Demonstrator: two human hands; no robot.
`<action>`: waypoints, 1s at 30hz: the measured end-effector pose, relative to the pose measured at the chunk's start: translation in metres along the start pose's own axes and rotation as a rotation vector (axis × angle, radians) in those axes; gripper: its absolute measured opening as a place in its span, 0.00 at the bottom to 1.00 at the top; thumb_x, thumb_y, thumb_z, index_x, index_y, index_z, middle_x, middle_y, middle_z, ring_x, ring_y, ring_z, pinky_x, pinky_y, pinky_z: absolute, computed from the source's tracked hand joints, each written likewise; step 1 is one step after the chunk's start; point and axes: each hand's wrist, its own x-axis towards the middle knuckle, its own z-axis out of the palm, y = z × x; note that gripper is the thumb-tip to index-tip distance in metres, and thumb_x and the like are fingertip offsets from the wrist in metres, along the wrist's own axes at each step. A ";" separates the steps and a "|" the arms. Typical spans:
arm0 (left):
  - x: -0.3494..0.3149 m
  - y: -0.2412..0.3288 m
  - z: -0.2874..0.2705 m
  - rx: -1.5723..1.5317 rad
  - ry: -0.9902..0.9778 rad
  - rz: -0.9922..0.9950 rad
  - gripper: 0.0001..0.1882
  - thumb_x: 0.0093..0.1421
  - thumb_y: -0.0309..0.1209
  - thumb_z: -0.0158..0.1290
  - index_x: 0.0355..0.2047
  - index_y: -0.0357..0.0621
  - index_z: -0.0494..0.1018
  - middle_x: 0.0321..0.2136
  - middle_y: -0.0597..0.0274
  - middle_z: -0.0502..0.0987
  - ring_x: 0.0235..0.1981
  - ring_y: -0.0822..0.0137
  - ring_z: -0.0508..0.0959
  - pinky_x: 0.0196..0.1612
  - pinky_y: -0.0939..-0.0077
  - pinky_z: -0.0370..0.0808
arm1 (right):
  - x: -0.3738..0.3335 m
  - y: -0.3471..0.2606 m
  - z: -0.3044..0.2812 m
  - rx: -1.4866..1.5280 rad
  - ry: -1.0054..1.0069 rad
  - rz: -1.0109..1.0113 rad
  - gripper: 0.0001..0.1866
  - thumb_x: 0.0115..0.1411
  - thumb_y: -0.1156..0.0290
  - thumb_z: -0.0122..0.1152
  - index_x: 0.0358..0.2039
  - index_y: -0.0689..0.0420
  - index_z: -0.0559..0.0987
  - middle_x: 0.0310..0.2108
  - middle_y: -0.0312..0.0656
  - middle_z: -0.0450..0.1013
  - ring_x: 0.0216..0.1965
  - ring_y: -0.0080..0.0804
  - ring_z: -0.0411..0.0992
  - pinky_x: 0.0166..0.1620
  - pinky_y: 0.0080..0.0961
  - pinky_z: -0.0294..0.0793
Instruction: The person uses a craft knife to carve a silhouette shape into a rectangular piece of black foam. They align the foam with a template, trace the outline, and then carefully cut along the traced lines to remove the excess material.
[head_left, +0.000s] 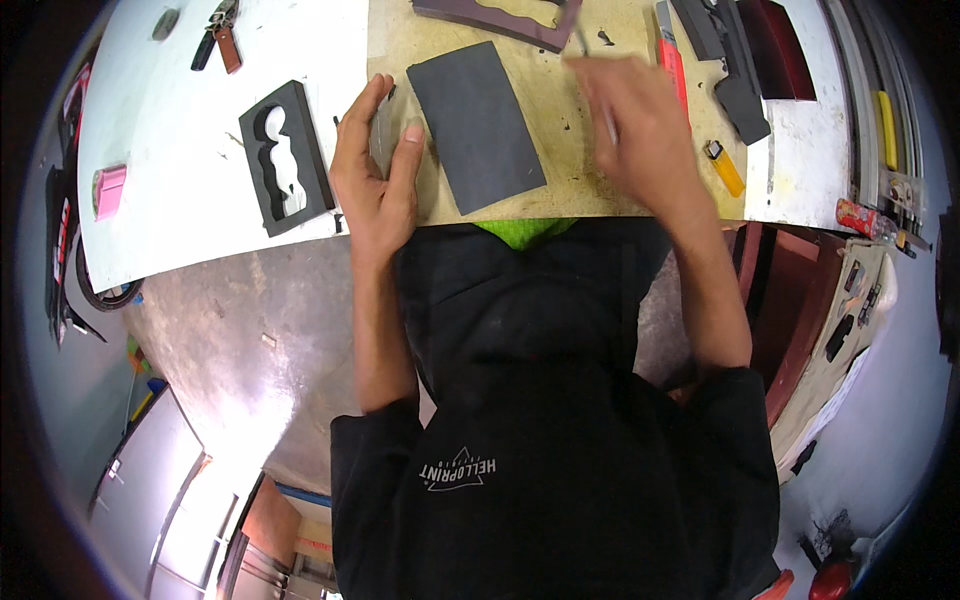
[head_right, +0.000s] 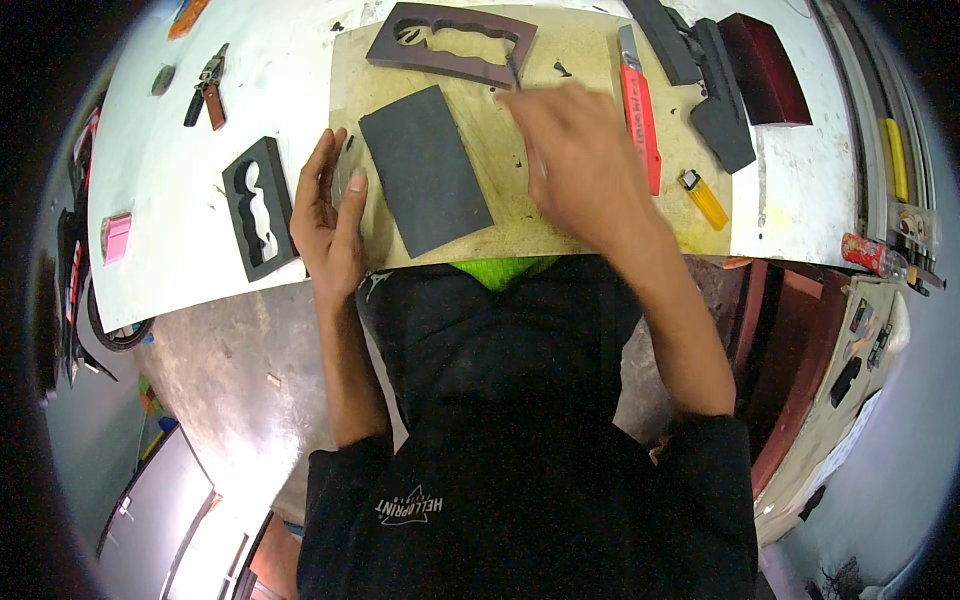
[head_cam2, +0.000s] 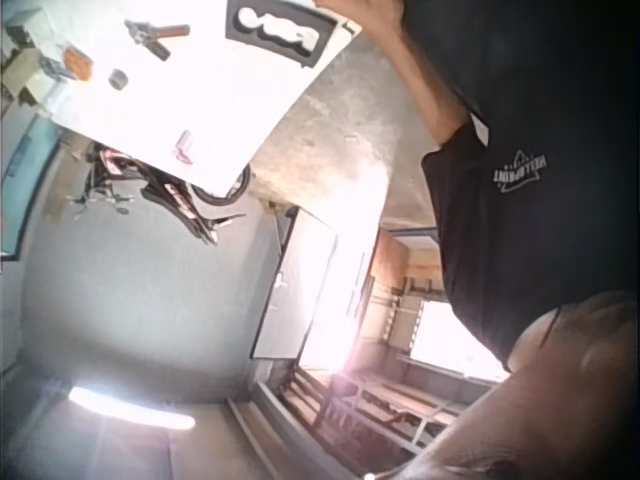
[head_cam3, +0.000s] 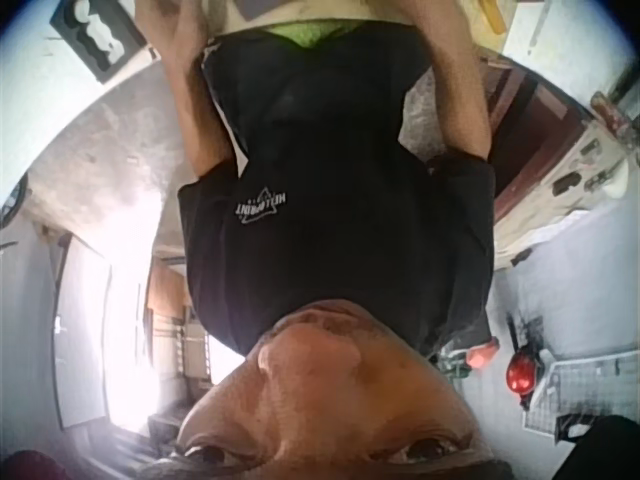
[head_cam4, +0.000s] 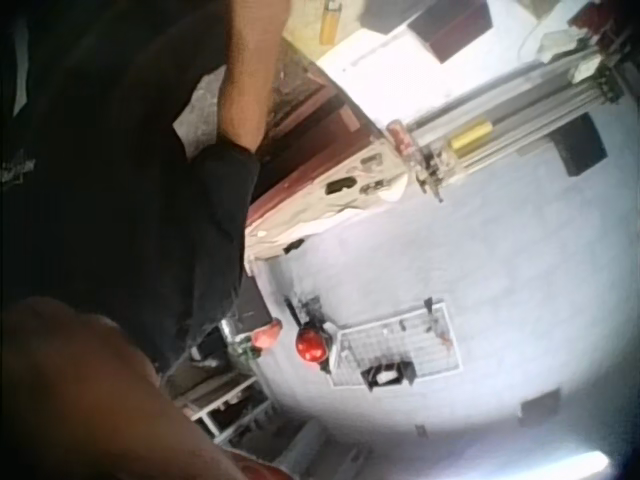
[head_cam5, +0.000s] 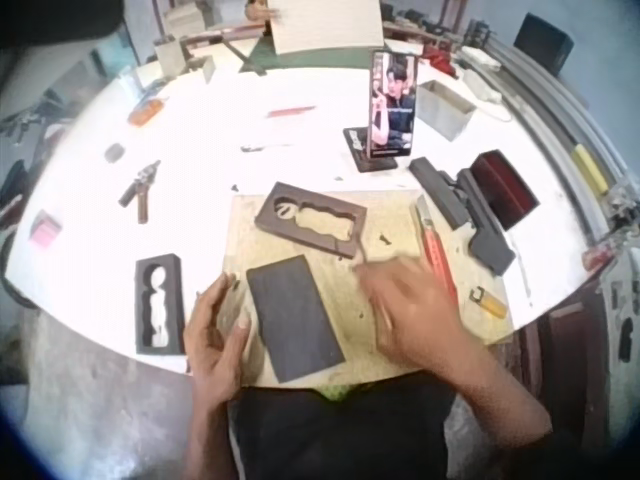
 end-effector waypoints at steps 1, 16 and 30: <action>-0.002 0.001 0.000 0.012 0.039 -0.008 0.24 0.66 0.24 0.54 0.62 0.30 0.69 0.56 0.44 0.76 0.59 0.57 0.75 0.65 0.63 0.67 | -0.010 -0.003 0.003 -0.058 -0.038 -0.001 0.20 0.56 0.81 0.61 0.51 0.56 0.80 0.39 0.46 0.78 0.42 0.44 0.75 0.47 0.40 0.70; -0.054 0.076 0.019 0.052 0.094 -0.060 0.18 0.64 0.18 0.56 0.54 0.29 0.76 0.52 0.44 0.78 0.53 0.57 0.79 0.55 0.67 0.76 | -0.051 -0.076 0.014 0.601 0.309 0.365 0.17 0.58 0.84 0.63 0.49 0.68 0.79 0.42 0.54 0.80 0.42 0.42 0.78 0.45 0.31 0.76; -0.032 0.212 -0.003 -0.305 0.170 0.423 0.21 0.62 0.14 0.57 0.57 0.28 0.74 0.55 0.38 0.74 0.38 0.71 0.81 0.37 0.83 0.78 | -0.010 -0.098 -0.116 1.027 0.700 -0.048 0.17 0.60 0.89 0.61 0.51 0.72 0.78 0.47 0.58 0.79 0.47 0.40 0.78 0.45 0.27 0.77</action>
